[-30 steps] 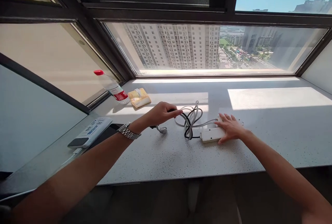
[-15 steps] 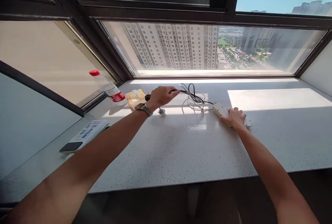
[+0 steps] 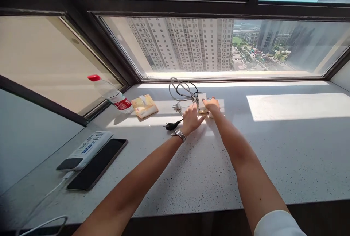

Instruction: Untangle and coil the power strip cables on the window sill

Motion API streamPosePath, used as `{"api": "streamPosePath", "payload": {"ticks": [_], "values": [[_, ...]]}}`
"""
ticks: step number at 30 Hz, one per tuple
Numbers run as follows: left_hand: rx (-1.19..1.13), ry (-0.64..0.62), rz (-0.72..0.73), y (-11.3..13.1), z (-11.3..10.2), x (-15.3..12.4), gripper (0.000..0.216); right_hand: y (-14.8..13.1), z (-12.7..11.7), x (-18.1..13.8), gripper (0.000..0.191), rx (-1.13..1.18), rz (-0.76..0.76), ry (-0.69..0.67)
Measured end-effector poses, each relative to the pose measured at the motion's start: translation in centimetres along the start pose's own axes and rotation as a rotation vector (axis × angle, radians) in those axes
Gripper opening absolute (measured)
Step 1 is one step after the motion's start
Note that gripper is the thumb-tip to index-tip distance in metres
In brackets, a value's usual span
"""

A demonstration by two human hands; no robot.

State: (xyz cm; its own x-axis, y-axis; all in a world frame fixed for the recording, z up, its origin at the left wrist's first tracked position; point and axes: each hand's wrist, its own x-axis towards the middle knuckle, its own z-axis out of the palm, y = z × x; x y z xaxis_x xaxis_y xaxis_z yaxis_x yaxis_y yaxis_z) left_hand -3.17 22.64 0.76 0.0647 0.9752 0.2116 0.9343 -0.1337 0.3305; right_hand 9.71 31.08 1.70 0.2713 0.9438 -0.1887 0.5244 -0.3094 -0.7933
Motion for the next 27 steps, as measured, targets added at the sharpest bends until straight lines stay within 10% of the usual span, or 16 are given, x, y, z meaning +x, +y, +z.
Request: {"api": "streamPosePath", "payload": {"ticks": [3,8,18,27], "values": [[0.118,0.165,0.077,-1.1,1.2,-1.1,0.074,1.6,0.3,-0.3,0.058,0.197,-0.106,-0.026],[0.221,0.077,0.363,-1.0,2.5,-1.6,0.065,7.2,-1.1,-4.2,0.049,0.410,-0.195,0.081],[0.176,-0.061,0.036,-1.1,3.7,4.8,0.063,13.1,-4.4,-14.3,0.039,0.423,-0.311,-0.015],[0.190,-0.043,-0.125,-1.9,2.9,6.7,0.061,12.6,-4.4,-13.6,0.039,0.322,-0.362,-0.034]]}}
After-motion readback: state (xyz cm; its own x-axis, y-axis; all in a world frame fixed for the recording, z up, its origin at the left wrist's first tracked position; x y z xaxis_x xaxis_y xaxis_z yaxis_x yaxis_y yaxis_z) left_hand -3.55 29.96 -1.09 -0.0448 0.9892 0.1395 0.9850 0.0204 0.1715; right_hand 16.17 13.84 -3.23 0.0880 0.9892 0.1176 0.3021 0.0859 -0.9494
